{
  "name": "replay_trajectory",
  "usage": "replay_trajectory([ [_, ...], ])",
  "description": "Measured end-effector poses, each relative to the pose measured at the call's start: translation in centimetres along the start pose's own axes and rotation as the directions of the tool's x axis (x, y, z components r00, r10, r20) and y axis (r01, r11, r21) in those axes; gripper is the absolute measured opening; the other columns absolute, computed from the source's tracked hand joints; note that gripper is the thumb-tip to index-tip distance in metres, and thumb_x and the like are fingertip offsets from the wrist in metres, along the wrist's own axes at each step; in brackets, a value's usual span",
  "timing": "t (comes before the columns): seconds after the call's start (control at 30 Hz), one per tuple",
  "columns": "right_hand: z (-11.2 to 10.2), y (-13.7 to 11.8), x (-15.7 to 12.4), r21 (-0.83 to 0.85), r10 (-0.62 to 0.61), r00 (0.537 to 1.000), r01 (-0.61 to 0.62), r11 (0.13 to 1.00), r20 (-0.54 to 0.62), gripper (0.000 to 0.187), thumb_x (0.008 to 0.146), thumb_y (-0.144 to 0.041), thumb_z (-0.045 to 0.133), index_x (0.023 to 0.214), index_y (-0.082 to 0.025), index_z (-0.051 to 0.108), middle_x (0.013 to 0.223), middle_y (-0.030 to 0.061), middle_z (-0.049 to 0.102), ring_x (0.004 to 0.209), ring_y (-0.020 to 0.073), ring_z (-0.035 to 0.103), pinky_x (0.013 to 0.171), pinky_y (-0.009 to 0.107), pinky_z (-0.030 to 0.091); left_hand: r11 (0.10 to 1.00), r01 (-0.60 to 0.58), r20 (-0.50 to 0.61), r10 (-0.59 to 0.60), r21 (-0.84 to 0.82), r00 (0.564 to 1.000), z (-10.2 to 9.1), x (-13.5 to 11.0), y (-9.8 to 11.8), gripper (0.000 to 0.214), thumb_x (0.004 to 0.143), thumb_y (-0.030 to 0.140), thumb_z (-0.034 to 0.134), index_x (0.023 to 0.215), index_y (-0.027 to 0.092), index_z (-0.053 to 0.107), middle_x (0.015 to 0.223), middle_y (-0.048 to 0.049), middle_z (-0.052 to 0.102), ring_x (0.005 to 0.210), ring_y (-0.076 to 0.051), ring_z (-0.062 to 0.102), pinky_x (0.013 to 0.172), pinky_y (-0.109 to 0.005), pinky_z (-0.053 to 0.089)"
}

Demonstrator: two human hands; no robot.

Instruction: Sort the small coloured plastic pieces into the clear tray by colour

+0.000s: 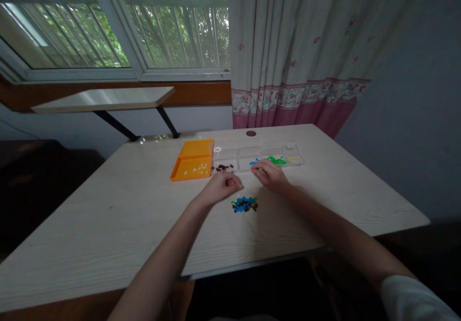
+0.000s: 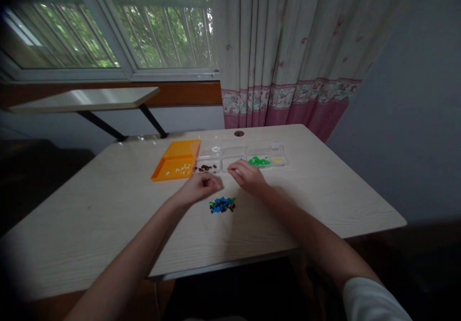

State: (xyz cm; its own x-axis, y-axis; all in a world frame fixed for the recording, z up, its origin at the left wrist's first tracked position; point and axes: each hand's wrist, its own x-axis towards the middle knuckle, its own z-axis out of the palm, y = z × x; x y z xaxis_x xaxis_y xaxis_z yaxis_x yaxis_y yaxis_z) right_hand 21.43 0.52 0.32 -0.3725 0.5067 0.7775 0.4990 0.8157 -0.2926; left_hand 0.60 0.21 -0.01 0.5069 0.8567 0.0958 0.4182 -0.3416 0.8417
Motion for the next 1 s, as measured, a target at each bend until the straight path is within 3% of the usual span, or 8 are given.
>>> replay_trajectory([
  [0.07, -0.5, 0.3, 0.2, -0.022, 0.006, 0.999, -0.008, 1.000, -0.052, 0.012, 0.087, -0.022, 0.046, 0.086, -0.018, 0.058, 0.081, 0.0051, 0.063, 0.078, 0.0133, 0.058, 0.070, 0.025, 0.047, 0.993, -0.002, 0.120, -0.012, 0.114, 0.993, -0.5, -0.2, 0.1, 0.017, 0.071, 0.027, 0.060, 0.070, 0.011, 0.066, 0.055, 0.0009, 0.051, 0.051, -0.007, 0.041, 0.048, -0.017, 0.029],
  [0.17, -0.9, 0.7, 0.3, -0.049, -0.010, 0.997, 0.006, 0.999, -0.072, 0.012, 0.087, -0.021, 0.046, 0.087, -0.018, 0.058, 0.081, 0.0051, 0.063, 0.078, 0.0129, 0.058, 0.069, 0.024, 0.047, 0.971, -0.030, 0.194, -0.017, 0.237, 0.981, -0.9, -0.4, 0.3, 0.013, 0.070, 0.022, 0.058, 0.071, 0.012, 0.067, 0.058, 0.0005, 0.055, 0.053, -0.008, 0.044, 0.049, -0.017, 0.031],
  [0.33, -1.1, 0.8, 0.3, -0.064, -0.036, 0.996, 0.031, 0.997, -0.085, 0.012, 0.087, -0.020, 0.046, 0.087, -0.018, 0.058, 0.081, 0.0051, 0.063, 0.077, 0.0128, 0.058, 0.069, 0.025, 0.048, 0.934, -0.091, 0.167, 0.035, 0.344, 0.985, -0.7, -0.3, 0.2, 0.015, 0.074, 0.020, 0.053, 0.074, 0.013, 0.067, 0.060, -0.0003, 0.058, 0.055, -0.009, 0.048, 0.053, -0.018, 0.034],
  [0.5, -1.0, 1.0, 0.3, -0.071, -0.052, 0.994, 0.045, 0.996, -0.101, 0.011, 0.086, -0.020, 0.047, 0.087, -0.018, 0.058, 0.081, 0.0051, 0.063, 0.078, 0.0133, 0.058, 0.070, 0.025, 0.047, 0.898, -0.166, 0.099, 0.137, 0.407, 0.986, -0.5, -0.2, 0.0, 0.018, 0.077, 0.018, 0.050, 0.081, 0.015, 0.067, 0.078, -0.0054, 0.065, 0.071, -0.014, 0.056, 0.066, -0.022, 0.041],
  [0.63, -1.6, 1.4, 0.5, -0.102, -0.002, 1.000, -0.001, 0.995, -0.029, 0.016, 0.088, -0.023, 0.044, 0.088, -0.018, 0.059, 0.083, 0.0060, 0.063, 0.079, 0.0139, 0.058, 0.073, 0.025, 0.046, 0.884, -0.206, 0.108, 0.176, 0.419, 0.978, -0.4, -0.2, -0.4, 0.019, 0.078, 0.019, 0.050, 0.085, 0.016, 0.068, 0.080, -0.0055, 0.065, 0.075, -0.015, 0.057, 0.069, -0.023, 0.042],
  [0.73, -3.5, 2.5, 0.9, -0.173, 0.090, 0.988, -0.067, 0.983, 0.123, 0.020, 0.088, -0.027, 0.043, 0.091, -0.017, 0.060, 0.088, 0.0064, 0.063, 0.082, 0.0147, 0.057, 0.074, 0.025, 0.044, 0.878, -0.180, 0.087, 0.158, 0.444, 0.984, -0.5, -0.3, -0.5, 0.020, 0.078, 0.020, 0.052, 0.090, 0.017, 0.067, 0.079, -0.0045, 0.063, 0.072, -0.014, 0.056, 0.068, -0.023, 0.042],
  [0.87, -7.2, 6.0, 0.8, -0.402, 0.362, 0.882, -0.226, 0.887, 0.302, 0.021, 0.085, -0.029, 0.044, 0.090, -0.019, 0.062, 0.086, 0.0050, 0.065, 0.072, 0.0147, 0.057, 0.065, 0.023, 0.040, 0.856, -0.140, 0.064, 0.124, 0.498, 0.990, -0.6, -0.3, -0.3, 0.017, 0.077, 0.022, 0.054, 0.086, 0.017, 0.066, 0.076, -0.0039, 0.061, 0.070, -0.013, 0.054, 0.065, -0.022, 0.041],
  [1.0, -10.2, 9.8, -0.5, -0.601, 0.630, 0.720, -0.376, 0.706, 0.290, 0.021, 0.079, -0.028, 0.050, 0.087, -0.019, 0.066, 0.078, 0.0054, 0.067, 0.067, 0.0156, 0.058, 0.060, 0.023, 0.037, 0.846, -0.132, 0.066, 0.115, 0.516, 0.991, -0.7, -0.5, 0.3, 0.014, 0.077, 0.021, 0.053, 0.081, 0.017, 0.066, 0.075, -0.0041, 0.060, 0.072, -0.014, 0.054, 0.066, -0.022, 0.041],
])
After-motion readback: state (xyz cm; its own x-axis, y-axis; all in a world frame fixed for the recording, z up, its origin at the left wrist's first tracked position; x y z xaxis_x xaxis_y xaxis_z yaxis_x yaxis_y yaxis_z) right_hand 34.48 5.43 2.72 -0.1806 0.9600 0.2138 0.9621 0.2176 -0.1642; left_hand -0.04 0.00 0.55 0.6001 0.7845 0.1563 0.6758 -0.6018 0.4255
